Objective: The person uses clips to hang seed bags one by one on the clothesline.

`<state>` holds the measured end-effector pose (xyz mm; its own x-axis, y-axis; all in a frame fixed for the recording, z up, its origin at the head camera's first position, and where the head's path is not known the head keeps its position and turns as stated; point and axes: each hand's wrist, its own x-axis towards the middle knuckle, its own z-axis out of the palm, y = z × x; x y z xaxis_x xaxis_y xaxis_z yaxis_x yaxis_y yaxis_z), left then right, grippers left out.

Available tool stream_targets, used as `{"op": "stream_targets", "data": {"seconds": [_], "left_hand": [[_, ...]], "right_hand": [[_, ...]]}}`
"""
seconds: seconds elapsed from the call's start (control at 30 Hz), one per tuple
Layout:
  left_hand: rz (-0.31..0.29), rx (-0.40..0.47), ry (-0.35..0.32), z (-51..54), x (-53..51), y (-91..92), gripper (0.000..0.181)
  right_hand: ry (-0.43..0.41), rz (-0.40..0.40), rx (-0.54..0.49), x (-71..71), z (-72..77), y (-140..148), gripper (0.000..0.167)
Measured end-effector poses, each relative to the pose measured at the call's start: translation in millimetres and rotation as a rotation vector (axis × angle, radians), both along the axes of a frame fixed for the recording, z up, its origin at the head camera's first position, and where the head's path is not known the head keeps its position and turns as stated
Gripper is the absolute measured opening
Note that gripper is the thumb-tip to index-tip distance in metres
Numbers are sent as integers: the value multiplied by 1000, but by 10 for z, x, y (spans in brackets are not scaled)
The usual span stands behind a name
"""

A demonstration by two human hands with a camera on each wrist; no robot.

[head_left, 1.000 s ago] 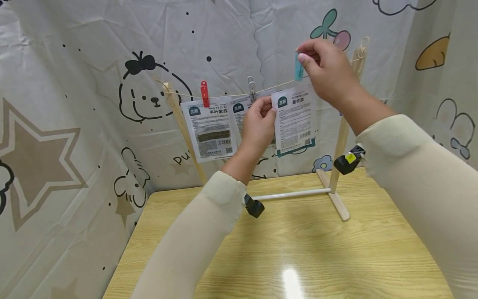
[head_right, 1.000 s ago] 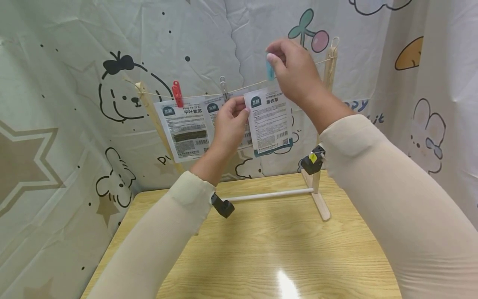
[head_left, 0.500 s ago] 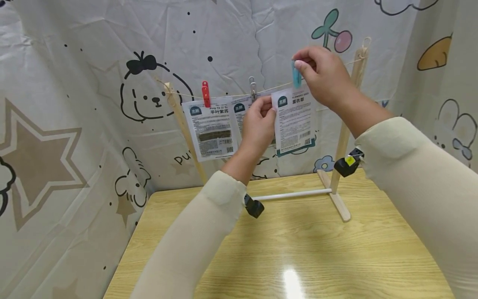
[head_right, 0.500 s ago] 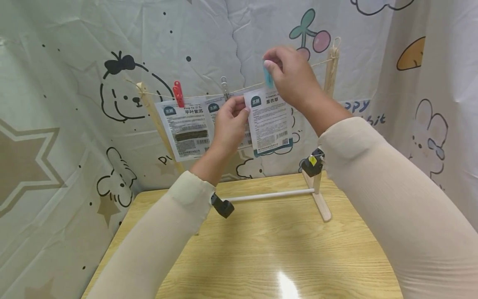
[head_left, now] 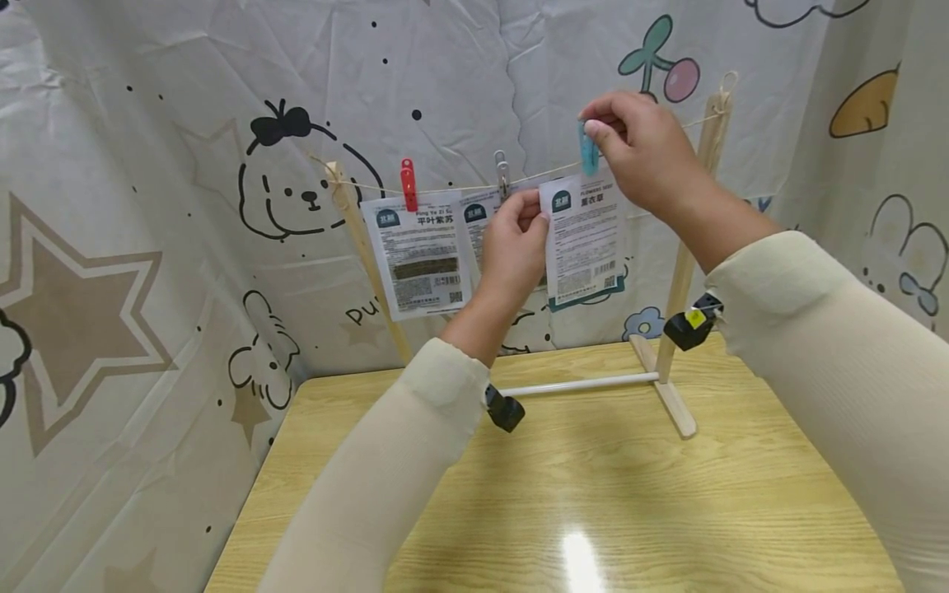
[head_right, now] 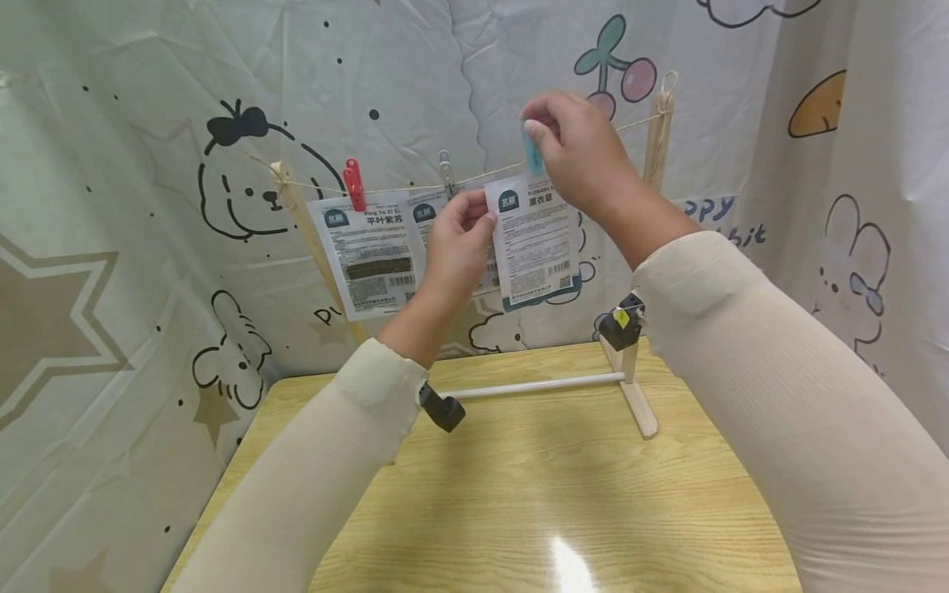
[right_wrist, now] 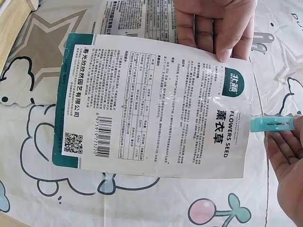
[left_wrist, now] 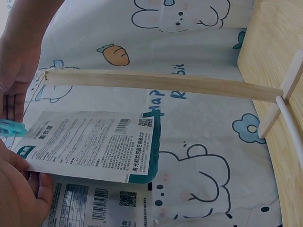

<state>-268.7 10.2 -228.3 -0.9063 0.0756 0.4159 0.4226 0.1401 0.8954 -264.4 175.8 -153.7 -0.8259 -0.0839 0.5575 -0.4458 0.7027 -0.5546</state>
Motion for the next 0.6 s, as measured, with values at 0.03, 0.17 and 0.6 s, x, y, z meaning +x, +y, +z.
{"op": "stream_targets", "data": {"seconds": [0.03,0.17,0.6], "left_hand": [[-3,3,-3,0,1,-1,25],[-5,6,-6,1,9,-1,25],[-9,9,0,-13,0,-3,26]], "right_hand": [[2,0,2,2,-2,0,42],[-3,-4,1,7,0,5,42],[-10,-2,-8,-13,-10,10,43]]}}
